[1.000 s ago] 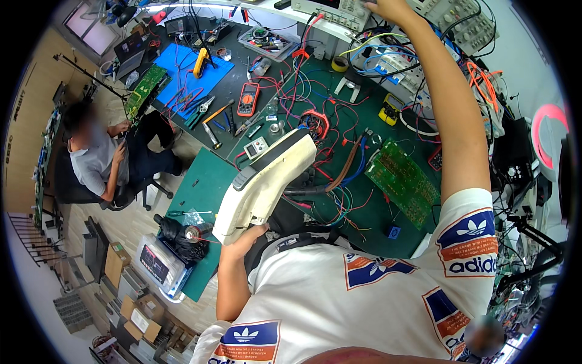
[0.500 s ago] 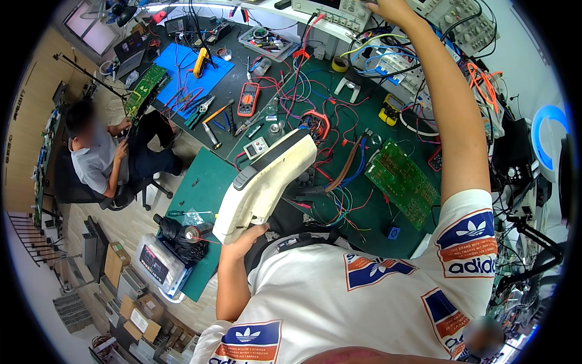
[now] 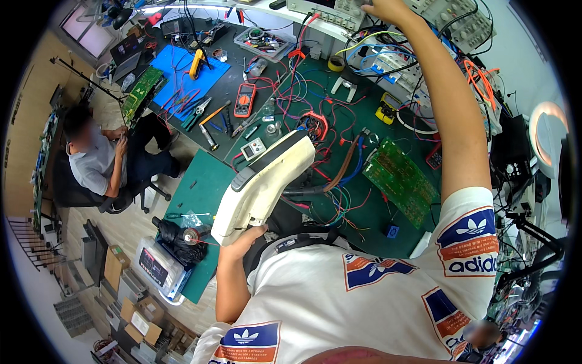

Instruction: The person holds a white plastic housing, connects wires to a circuit board on a workbench, and adjusts knobs on electronic testing equipment.

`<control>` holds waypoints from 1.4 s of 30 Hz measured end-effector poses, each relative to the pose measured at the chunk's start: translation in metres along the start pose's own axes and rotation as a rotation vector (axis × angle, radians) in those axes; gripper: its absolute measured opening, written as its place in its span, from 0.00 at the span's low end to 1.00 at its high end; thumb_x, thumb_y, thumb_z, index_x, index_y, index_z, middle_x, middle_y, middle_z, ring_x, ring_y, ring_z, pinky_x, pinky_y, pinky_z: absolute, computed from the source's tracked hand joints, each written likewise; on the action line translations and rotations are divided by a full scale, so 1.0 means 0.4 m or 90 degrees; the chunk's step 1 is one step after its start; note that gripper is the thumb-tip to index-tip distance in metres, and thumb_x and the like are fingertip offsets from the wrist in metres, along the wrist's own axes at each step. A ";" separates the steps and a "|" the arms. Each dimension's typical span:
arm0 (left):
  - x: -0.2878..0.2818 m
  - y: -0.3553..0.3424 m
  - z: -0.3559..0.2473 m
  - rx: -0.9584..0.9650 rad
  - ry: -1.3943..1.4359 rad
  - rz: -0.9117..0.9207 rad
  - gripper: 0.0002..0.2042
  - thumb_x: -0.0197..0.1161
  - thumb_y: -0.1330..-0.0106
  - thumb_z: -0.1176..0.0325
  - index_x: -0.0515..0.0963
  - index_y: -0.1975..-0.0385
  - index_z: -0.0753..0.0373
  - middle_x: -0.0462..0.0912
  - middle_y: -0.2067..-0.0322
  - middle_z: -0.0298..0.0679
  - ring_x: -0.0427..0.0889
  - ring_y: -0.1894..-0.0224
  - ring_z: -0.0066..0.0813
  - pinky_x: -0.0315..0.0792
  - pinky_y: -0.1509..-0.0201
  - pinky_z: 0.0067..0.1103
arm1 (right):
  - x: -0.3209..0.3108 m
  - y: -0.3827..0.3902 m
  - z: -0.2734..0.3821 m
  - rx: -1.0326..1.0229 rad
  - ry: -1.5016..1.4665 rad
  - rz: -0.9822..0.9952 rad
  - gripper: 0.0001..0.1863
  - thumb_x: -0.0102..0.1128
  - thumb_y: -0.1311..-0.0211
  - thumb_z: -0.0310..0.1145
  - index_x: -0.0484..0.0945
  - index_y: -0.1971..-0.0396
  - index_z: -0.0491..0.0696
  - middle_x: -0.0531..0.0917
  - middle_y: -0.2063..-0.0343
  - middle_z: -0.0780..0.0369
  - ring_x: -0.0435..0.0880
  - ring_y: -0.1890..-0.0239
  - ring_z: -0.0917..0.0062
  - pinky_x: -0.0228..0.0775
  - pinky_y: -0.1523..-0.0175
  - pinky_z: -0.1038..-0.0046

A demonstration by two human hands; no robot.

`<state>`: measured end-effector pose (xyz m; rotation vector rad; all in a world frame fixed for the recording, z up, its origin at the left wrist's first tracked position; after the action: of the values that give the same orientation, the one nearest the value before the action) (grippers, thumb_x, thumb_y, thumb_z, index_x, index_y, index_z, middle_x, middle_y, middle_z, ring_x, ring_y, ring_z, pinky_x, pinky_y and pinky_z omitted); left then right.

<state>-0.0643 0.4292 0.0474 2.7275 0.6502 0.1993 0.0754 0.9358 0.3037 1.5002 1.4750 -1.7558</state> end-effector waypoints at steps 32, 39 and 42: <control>0.011 0.003 -0.028 -0.042 0.013 0.036 0.26 0.67 0.56 0.81 0.74 0.51 0.68 0.80 0.63 0.37 0.78 0.64 0.23 0.73 0.63 0.20 | 0.017 0.002 0.072 -0.029 0.257 0.078 0.08 0.67 0.60 0.34 0.85 0.74 0.56 0.73 0.62 0.53 0.69 0.52 0.58 0.66 0.48 0.63; 0.013 -0.001 -0.021 0.040 0.043 -0.011 0.22 0.69 0.58 0.78 0.76 0.58 0.67 0.78 0.73 0.33 0.70 0.81 0.15 0.64 0.81 0.14 | 0.015 0.002 0.071 0.010 0.221 0.071 0.08 0.65 0.59 0.32 0.85 0.74 0.56 0.72 0.60 0.52 0.69 0.51 0.57 0.67 0.47 0.62; 0.016 -0.001 -0.027 0.040 0.036 -0.024 0.22 0.70 0.58 0.78 0.76 0.59 0.66 0.77 0.75 0.32 0.69 0.84 0.13 0.62 0.84 0.13 | 0.014 0.001 0.075 0.011 0.231 0.082 0.08 0.64 0.58 0.32 0.85 0.74 0.56 0.72 0.60 0.52 0.69 0.51 0.57 0.67 0.47 0.62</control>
<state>-0.0611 0.4355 0.0579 2.7757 0.7342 0.2528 0.0601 0.9111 0.2947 1.9565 1.4873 -1.4803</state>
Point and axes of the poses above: each hand's wrist, its own y-axis away from the middle knuckle, its own x-axis out of the palm, z = x × y, the point moved 6 cm from there along -y, towards the middle knuckle
